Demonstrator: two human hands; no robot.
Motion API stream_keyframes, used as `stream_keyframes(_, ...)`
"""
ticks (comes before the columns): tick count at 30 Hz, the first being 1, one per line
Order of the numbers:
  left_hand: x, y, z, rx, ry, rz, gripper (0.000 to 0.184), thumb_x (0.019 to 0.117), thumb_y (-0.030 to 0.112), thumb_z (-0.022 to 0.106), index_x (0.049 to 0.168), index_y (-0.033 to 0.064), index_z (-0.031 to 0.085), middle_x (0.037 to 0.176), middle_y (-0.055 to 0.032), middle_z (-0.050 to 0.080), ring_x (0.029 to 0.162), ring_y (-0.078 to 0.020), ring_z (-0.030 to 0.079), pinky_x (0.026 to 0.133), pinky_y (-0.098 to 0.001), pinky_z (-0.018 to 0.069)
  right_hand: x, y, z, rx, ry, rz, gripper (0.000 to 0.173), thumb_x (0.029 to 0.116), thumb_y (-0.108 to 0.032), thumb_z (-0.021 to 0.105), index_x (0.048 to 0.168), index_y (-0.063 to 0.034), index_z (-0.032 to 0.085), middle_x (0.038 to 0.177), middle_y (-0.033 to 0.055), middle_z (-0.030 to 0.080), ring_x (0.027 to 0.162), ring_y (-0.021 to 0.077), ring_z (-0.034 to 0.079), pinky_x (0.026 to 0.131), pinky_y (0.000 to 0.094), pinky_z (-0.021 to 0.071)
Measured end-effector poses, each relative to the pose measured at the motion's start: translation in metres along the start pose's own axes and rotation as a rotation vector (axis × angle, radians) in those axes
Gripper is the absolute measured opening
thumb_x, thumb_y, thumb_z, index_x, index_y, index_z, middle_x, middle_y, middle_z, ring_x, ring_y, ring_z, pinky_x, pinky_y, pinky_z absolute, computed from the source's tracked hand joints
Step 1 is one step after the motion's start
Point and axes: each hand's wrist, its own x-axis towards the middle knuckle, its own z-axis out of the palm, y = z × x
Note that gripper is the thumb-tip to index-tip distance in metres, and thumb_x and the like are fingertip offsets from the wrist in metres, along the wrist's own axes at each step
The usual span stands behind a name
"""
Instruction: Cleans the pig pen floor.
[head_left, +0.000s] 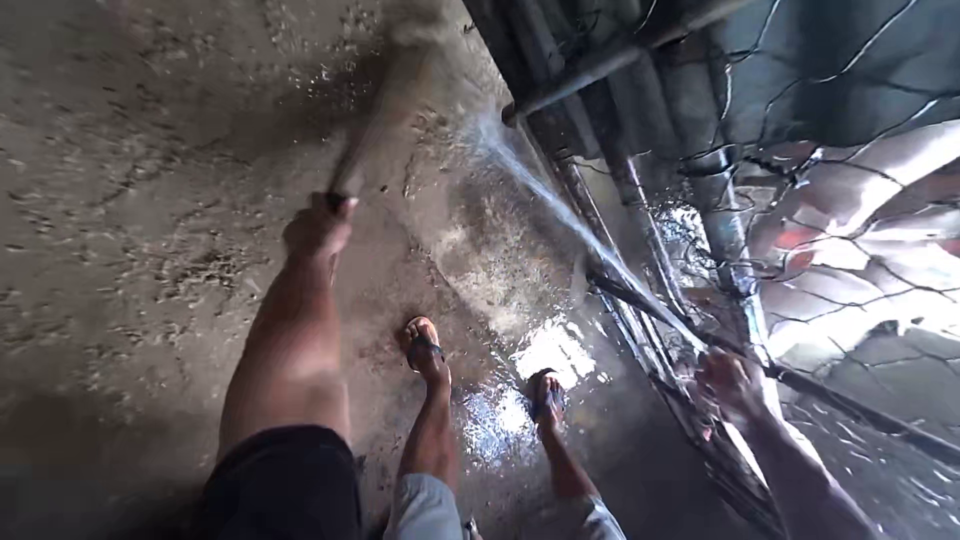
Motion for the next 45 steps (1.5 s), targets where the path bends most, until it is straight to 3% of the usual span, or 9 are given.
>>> stream_keyframes(2, -0.010, -0.041, 0.002, -0.267, 0.093, -0.228, 0.083, 0.1032, 0.070, 0.029, 0.146, 0.0020, 0.049, 0.130, -0.0371, 0.060, 0.123, -0.0558, 0.058, 0.098, -0.0760, 0.0439, -0.004, -0.001, -0.010, 0.067, -0.011, -0.051, 0.037, 0.1023, -0.034, 0.032, 0.081, -0.0142, 0.054, 0.059, -0.0119, 0.048, 0.046, 0.0002, 0.044, 0.043, 0.0215, 0.0419)
stream_keyframes(6, -0.093, -0.081, 0.010, -0.566, 0.325, -0.505, 0.081, 0.1050, 0.067, 0.027, 0.149, 0.0013, 0.045, 0.133, -0.0305, 0.060, 0.123, -0.0460, 0.060, 0.101, -0.0651, 0.0483, -0.023, -0.010, -0.014, -0.146, -0.085, -0.027, 0.049, 0.1056, -0.035, 0.032, 0.103, 0.0049, 0.061, 0.078, 0.0060, 0.056, 0.062, 0.0128, 0.053, 0.060, 0.0358, 0.0500)
stream_keyframes(10, -0.188, -0.045, 0.054, -0.405, 0.048, -0.270, 0.067, 0.1081, 0.055, 0.038, 0.151, 0.0038, 0.043, 0.117, -0.0278, 0.069, 0.110, -0.0439, 0.068, 0.094, -0.0631, 0.0532, -0.030, -0.018, -0.003, -0.298, -0.131, 0.051, 0.051, 0.1113, -0.030, 0.032, 0.118, 0.0114, 0.062, 0.106, 0.0291, 0.065, 0.092, 0.0365, 0.066, 0.085, 0.0567, 0.0535)
stream_keyframes(17, -0.119, 0.041, 0.091, 0.037, -0.192, 0.228, 0.069, 0.1042, 0.062, 0.044, 0.157, 0.0179, 0.041, 0.128, -0.0275, 0.065, 0.113, -0.0488, 0.065, 0.093, -0.0679, 0.0510, 0.007, -0.004, 0.010, -0.397, -0.154, 0.029, 0.048, 0.1117, -0.025, 0.032, 0.114, 0.0107, 0.064, 0.095, 0.0224, 0.064, 0.080, 0.0269, 0.061, 0.079, 0.0491, 0.0520)
stream_keyframes(21, -0.068, -0.044, 0.083, -0.211, 0.003, -0.135, 0.074, 0.1020, 0.069, 0.040, 0.145, 0.0100, 0.052, 0.119, -0.0348, 0.066, 0.113, -0.0563, 0.063, 0.090, -0.0775, 0.0469, 0.032, 0.014, 0.011, -0.325, -0.150, 0.001, 0.045, 0.1088, -0.032, 0.033, 0.103, 0.0016, 0.062, 0.070, -0.0003, 0.049, 0.055, 0.0085, 0.043, 0.054, 0.0322, 0.0439)
stream_keyframes(27, -0.169, -0.114, 0.089, -0.762, 0.318, -0.687, 0.082, 0.1047, 0.066, 0.033, 0.147, -0.0022, 0.046, 0.136, -0.0351, 0.057, 0.128, -0.0510, 0.056, 0.104, -0.0695, 0.0439, 0.015, 0.006, 0.006, -0.429, -0.246, -0.057, 0.049, 0.1110, -0.033, 0.030, 0.112, 0.0038, 0.063, 0.082, 0.0112, 0.057, 0.066, 0.0195, 0.052, 0.064, 0.0426, 0.0483)
stream_keyframes(30, -0.243, -0.073, 0.131, -0.700, 0.237, -0.560, 0.071, 0.1065, 0.062, 0.034, 0.149, 0.0057, 0.043, 0.116, -0.0310, 0.067, 0.108, -0.0484, 0.066, 0.091, -0.0681, 0.0520, 0.000, 0.001, 0.014, -0.499, -0.308, -0.044, 0.049, 0.1132, -0.030, 0.032, 0.125, 0.0077, 0.061, 0.105, 0.0258, 0.065, 0.090, 0.0333, 0.064, 0.083, 0.0534, 0.0533)
stream_keyframes(37, -0.214, 0.011, 0.173, -0.141, -0.203, 0.118, 0.068, 0.1030, 0.064, 0.045, 0.154, 0.0192, 0.045, 0.126, -0.0258, 0.066, 0.113, -0.0478, 0.065, 0.095, -0.0666, 0.0505, 0.016, 0.016, 0.022, -0.459, -0.288, -0.054, 0.049, 0.1126, -0.029, 0.028, 0.115, 0.0067, 0.062, 0.085, 0.0126, 0.058, 0.069, 0.0179, 0.054, 0.066, 0.0394, 0.0498)
stream_keyframes(45, -0.234, -0.187, 0.204, -0.688, 0.189, -0.849, 0.080, 0.1053, 0.065, 0.034, 0.147, -0.0030, 0.047, 0.135, -0.0378, 0.057, 0.128, -0.0538, 0.055, 0.104, -0.0712, 0.0426, 0.021, 0.023, 0.023, -0.482, -0.345, -0.165, 0.044, 0.1088, -0.024, 0.032, 0.106, 0.0077, 0.062, 0.076, 0.0063, 0.053, 0.061, 0.0120, 0.047, 0.059, 0.0332, 0.0453)
